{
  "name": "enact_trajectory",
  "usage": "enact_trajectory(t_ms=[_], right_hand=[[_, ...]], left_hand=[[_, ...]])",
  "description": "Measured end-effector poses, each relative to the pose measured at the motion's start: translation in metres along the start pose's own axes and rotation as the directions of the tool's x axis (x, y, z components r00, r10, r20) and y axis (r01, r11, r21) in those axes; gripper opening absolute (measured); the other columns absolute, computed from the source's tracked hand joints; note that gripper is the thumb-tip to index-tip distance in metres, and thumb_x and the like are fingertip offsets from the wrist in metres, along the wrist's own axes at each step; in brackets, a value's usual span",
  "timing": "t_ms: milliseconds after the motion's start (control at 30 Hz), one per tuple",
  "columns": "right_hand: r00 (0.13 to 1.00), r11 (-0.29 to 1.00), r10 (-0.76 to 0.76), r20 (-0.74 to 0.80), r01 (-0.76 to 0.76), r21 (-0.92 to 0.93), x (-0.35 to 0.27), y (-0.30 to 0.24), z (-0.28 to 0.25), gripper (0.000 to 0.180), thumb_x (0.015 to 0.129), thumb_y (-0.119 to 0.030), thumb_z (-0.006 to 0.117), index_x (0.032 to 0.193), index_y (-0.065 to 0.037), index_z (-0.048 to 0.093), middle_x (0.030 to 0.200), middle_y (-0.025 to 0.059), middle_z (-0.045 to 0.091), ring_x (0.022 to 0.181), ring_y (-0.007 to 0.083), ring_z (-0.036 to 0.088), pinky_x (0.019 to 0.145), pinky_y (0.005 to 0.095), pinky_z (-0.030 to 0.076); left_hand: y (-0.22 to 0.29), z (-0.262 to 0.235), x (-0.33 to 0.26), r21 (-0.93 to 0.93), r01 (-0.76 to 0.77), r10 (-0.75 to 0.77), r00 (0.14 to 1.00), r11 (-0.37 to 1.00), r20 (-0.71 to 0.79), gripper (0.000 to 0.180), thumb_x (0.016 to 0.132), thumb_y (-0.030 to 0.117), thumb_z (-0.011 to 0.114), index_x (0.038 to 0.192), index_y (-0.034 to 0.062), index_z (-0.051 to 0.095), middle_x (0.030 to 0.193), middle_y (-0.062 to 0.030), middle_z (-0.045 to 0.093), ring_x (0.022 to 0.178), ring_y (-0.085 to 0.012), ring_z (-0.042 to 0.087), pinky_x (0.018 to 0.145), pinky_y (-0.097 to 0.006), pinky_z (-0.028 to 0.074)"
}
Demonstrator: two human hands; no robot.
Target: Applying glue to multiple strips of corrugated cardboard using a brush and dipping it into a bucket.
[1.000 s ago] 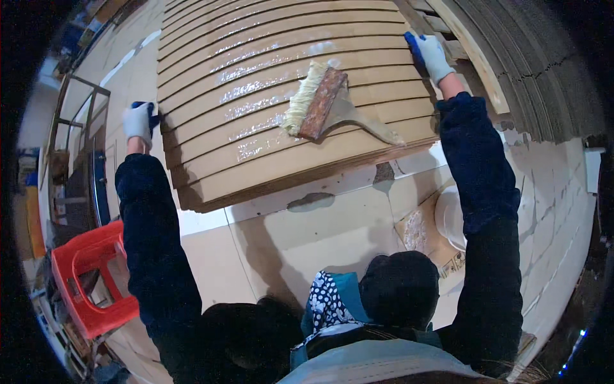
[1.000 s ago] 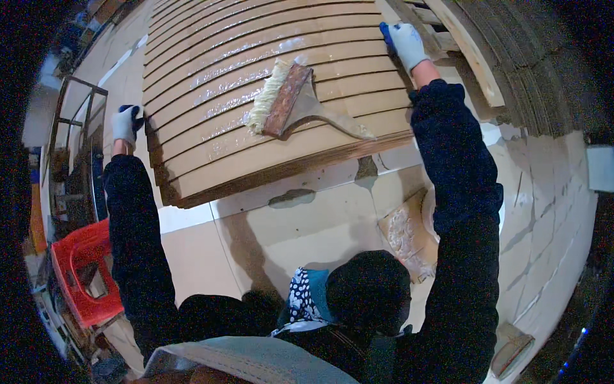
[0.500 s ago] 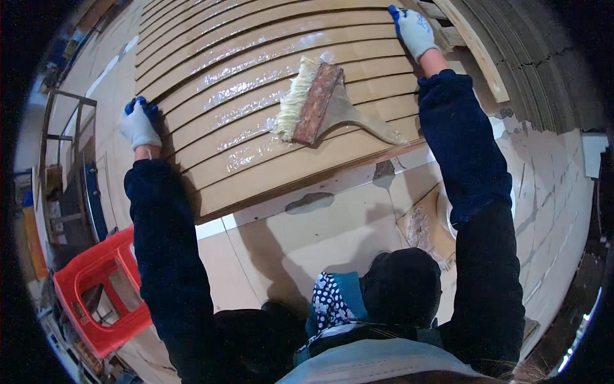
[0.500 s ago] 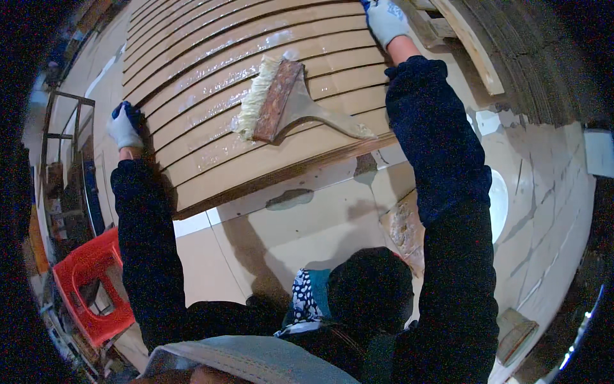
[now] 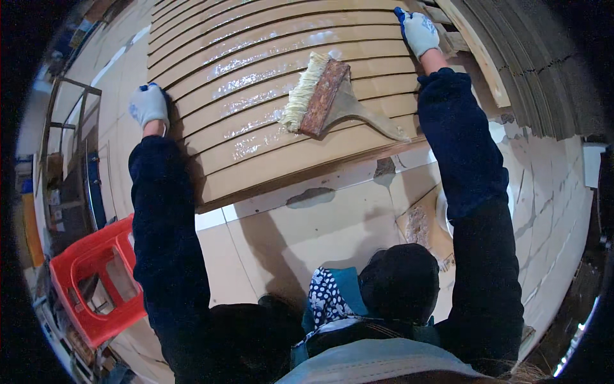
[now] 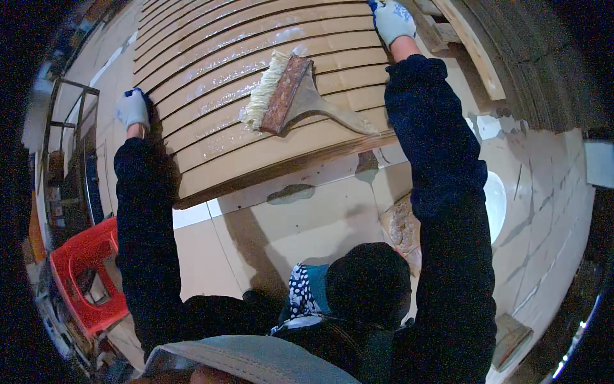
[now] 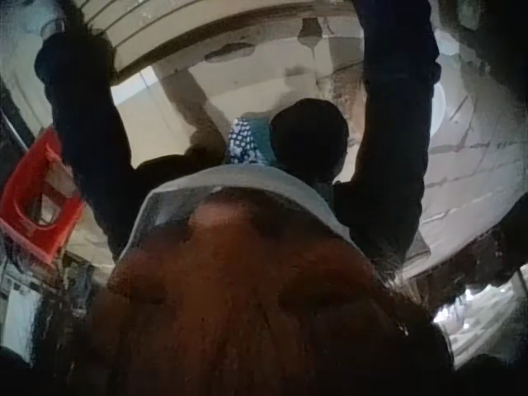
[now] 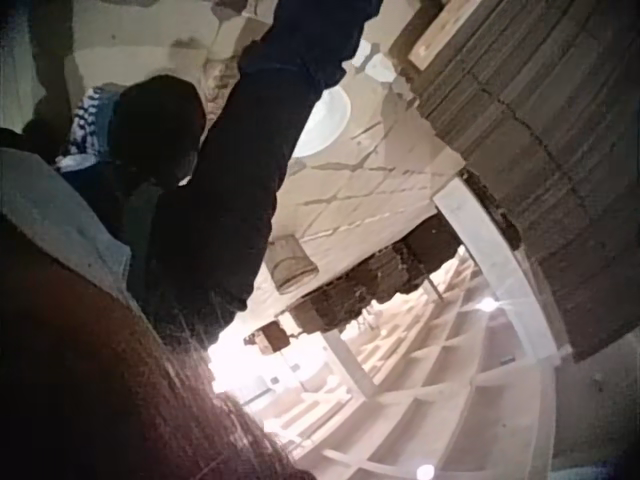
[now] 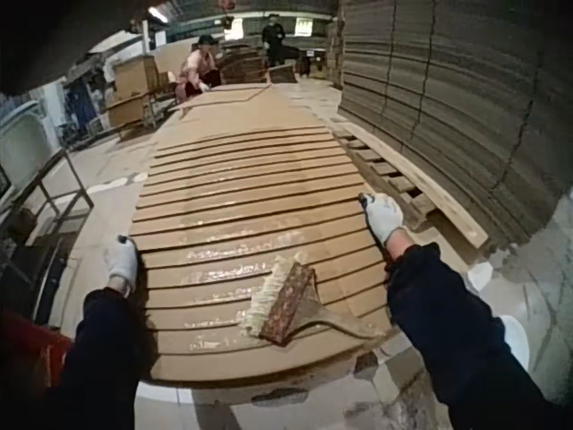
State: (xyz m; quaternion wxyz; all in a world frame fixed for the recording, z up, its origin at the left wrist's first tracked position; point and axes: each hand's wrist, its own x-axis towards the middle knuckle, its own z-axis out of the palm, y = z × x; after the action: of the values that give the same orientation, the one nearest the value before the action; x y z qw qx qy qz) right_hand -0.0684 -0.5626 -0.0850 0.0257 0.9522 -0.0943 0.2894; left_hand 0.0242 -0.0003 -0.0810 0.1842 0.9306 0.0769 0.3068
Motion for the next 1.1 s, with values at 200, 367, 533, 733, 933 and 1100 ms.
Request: enact_trajectory(t_ms=[200, 367, 533, 733, 933, 1100], right_hand=[[0.989, 0.917, 0.144, -0.011, -0.13, 0.377, -0.037, -0.042, -0.05, 0.043, 0.088, -0.041, 0.046, 0.104, -0.003, 0.058, 0.1, 0.0221, 0.059, 0.092, 0.038, 0.054, 0.08, 0.0399, 0.043], [0.956, 0.841, -0.25, 0.154, 0.135, 0.524, -0.163, -0.099, -0.18, 0.048, 0.079, -0.034, 0.061, 0.116, -0.004, 0.052, 0.101, 0.0183, 0.055, 0.092, 0.0312, 0.051, 0.078, 0.0391, 0.042], [0.94, 0.941, -0.256, 0.224, 0.189, 0.28, -0.196, -0.111, -0.187, 0.043, 0.079, -0.018, 0.062, 0.118, -0.003, 0.051, 0.12, 0.0154, 0.051, 0.101, 0.0289, 0.053, 0.087, 0.0364, 0.042], [0.947, 0.145, 0.024, 0.319, -0.319, 0.936, -0.173, -0.135, -0.211, 0.036, 0.079, -0.01, 0.061, 0.114, -0.003, 0.054, 0.124, 0.0128, 0.049, 0.097, 0.025, 0.055, 0.081, 0.0324, 0.045], [0.833, 0.396, -0.539, -0.126, 0.382, 0.835, -0.096, -0.176, -0.167, 0.024, 0.076, -0.016, 0.068, 0.095, -0.002, 0.065, 0.104, 0.0057, 0.061, 0.093, 0.0091, 0.055, 0.071, 0.0237, 0.048], [0.943, 0.367, -0.252, 0.216, -0.113, 0.923, -0.048, -0.19, -0.173, 0.02, 0.084, -0.02, 0.062, 0.097, -0.005, 0.065, 0.084, 0.0027, 0.064, 0.068, 0.0082, 0.059, 0.052, 0.022, 0.047]], left_hand=[[-0.034, -0.017, 0.018, -0.168, 0.142, -0.093, 0.959, 0.975, 0.268, 0.032, 0.075, 0.03, 0.055, 0.079, -0.0011, 0.06, 0.072, -0.0203, 0.061, 0.068, -0.0339, 0.059, 0.063, -0.043, 0.043], [-0.007, -0.063, -0.051, 0.022, -0.204, 0.204, 0.979, 0.979, 0.02, 0.05, 0.081, 0.04, 0.053, 0.112, 0.0008, 0.052, 0.09, -0.0207, 0.061, 0.08, -0.035, 0.059, 0.07, -0.042, 0.044], [-0.009, -0.06, -0.049, -0.038, -0.225, 0.228, 0.968, 0.974, 0.103, 0.064, 0.084, 0.048, 0.05, 0.127, 0.0016, 0.041, 0.098, -0.0204, 0.059, 0.085, -0.0348, 0.058, 0.074, -0.042, 0.045], [-0.007, -0.064, -0.062, 0.001, -0.195, 0.193, 0.976, 0.981, 0.101, 0.061, 0.084, 0.046, 0.05, 0.125, 0.0008, 0.043, 0.096, -0.0193, 0.06, 0.086, -0.034, 0.059, 0.074, -0.042, 0.045], [0.005, -0.059, -0.06, -0.072, -0.209, 0.215, 0.972, 0.975, 0.097, 0.06, 0.084, 0.045, 0.051, 0.124, 0.0, 0.044, 0.096, -0.0193, 0.06, 0.085, -0.0336, 0.059, 0.073, -0.041, 0.046], [-0.011, -0.071, -0.06, -0.026, -0.18, 0.181, 0.977, 0.983, 0.111, 0.059, 0.084, 0.044, 0.052, 0.122, -0.0005, 0.046, 0.096, -0.0197, 0.06, 0.085, -0.0337, 0.059, 0.073, -0.04, 0.046]])
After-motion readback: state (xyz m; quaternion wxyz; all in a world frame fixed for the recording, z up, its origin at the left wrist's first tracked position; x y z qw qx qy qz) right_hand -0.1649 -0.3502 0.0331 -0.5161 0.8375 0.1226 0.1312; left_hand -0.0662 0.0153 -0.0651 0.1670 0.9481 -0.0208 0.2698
